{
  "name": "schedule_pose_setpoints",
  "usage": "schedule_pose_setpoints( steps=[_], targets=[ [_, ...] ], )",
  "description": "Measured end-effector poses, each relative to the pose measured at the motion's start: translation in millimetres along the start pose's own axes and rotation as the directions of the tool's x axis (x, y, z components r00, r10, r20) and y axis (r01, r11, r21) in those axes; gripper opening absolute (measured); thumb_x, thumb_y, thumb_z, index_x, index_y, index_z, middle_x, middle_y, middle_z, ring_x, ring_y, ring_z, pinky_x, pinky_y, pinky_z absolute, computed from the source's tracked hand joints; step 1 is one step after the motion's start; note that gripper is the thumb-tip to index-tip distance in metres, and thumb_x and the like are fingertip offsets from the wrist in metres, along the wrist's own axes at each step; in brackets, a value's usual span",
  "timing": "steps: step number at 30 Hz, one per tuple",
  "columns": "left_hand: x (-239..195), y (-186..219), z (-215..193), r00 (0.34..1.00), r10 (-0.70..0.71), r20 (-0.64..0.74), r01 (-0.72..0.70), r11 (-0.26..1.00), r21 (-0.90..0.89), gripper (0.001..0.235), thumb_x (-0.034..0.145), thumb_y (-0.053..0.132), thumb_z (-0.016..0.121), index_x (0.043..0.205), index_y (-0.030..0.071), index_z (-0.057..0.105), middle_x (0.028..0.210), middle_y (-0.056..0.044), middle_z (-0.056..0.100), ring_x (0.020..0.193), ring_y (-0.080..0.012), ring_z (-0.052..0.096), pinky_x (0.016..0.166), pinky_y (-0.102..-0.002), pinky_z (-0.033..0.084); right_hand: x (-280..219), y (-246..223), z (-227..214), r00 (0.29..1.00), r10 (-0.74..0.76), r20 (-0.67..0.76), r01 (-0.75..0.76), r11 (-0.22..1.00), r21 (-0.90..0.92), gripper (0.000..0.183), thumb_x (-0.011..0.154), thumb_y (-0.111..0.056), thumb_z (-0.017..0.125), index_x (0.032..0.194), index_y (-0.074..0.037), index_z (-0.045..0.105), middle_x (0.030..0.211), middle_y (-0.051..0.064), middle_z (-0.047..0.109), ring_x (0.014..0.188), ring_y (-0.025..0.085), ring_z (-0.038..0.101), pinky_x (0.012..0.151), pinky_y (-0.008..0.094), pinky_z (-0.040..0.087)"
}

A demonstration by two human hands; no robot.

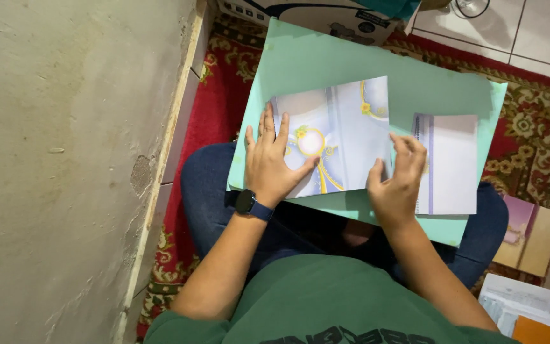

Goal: The person is sitting on the floor and manually folding printed paper cards. They pick up a card, fold it, and use their hands to press down firmly on the crease multiple times to ensure it is sharp, then set it aside and repeat with the next card.

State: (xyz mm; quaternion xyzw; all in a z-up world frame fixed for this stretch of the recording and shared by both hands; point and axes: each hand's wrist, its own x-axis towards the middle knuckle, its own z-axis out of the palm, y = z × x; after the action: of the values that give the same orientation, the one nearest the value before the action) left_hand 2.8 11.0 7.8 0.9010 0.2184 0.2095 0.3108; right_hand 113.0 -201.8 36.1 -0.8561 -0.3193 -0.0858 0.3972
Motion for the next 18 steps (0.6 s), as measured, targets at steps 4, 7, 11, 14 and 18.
schedule_pose_setpoints(
  steps=[4,7,11,14,18],
  targets=[
    [-0.6,-2.4,1.8,1.0,0.009,0.018,-0.01,1.0,0.016,0.102,0.076,0.064,0.078,0.149,0.001,0.046,0.162,-0.029,0.027,0.15,-0.0434,0.032,0.12,-0.064,0.011,-9.7,5.5,19.7,0.936,-0.283,0.208,0.326,0.921,-0.213,0.05,0.07,-0.008,0.078,0.119,-0.007,0.069,0.148,0.023,0.05,0.136,0.042,0.047,0.111,0.051,0.034],
    [0.4,-0.1,1.6,1.0,0.008,0.023,-0.009,0.999,0.039,0.101,0.078,0.065,0.076,0.149,0.001,0.046,0.162,-0.028,0.027,0.151,-0.0416,0.03,0.12,-0.063,0.011,6.7,-18.8,34.6,0.885,-0.218,0.411,0.306,0.938,-0.16,0.058,0.087,-0.007,0.06,0.145,-0.004,0.054,0.157,0.024,0.043,0.144,0.041,0.041,0.117,0.053,0.03],
    [-0.8,-1.1,3.3,1.0,-0.001,0.018,0.0,1.0,0.03,0.102,0.077,0.066,0.076,0.149,0.001,0.047,0.162,-0.029,0.027,0.151,-0.0411,0.03,0.12,-0.063,0.012,41.8,-5.9,59.5,0.863,-0.238,0.445,0.341,0.925,-0.167,0.056,0.098,-0.009,0.051,0.153,-0.002,0.045,0.161,0.023,0.038,0.148,0.04,0.036,0.117,0.056,0.028],
    [1.2,-1.6,4.0,1.0,-0.005,-0.001,0.005,1.0,0.023,0.101,0.076,0.067,0.077,0.148,0.001,0.049,0.162,-0.028,0.028,0.15,-0.0401,0.031,0.12,-0.063,0.011,43.3,-6.1,63.0,0.864,-0.295,0.408,0.416,0.874,-0.25,0.058,0.099,-0.013,0.052,0.155,-0.001,0.044,0.16,0.021,0.042,0.148,0.035,0.038,0.121,0.049,0.023],
    [-1.2,-2.8,5.5,1.0,-0.009,0.0,0.009,0.999,0.034,0.101,0.075,0.067,0.076,0.147,0.001,0.049,0.161,-0.028,0.028,0.149,-0.0411,0.034,0.119,-0.064,0.013,8.0,-1.6,50.6,0.843,-0.261,0.471,0.422,0.863,-0.279,0.061,0.102,-0.025,0.044,0.159,-0.004,0.037,0.165,0.018,0.034,0.151,0.033,0.034,0.12,0.047,0.025]
  ],
)
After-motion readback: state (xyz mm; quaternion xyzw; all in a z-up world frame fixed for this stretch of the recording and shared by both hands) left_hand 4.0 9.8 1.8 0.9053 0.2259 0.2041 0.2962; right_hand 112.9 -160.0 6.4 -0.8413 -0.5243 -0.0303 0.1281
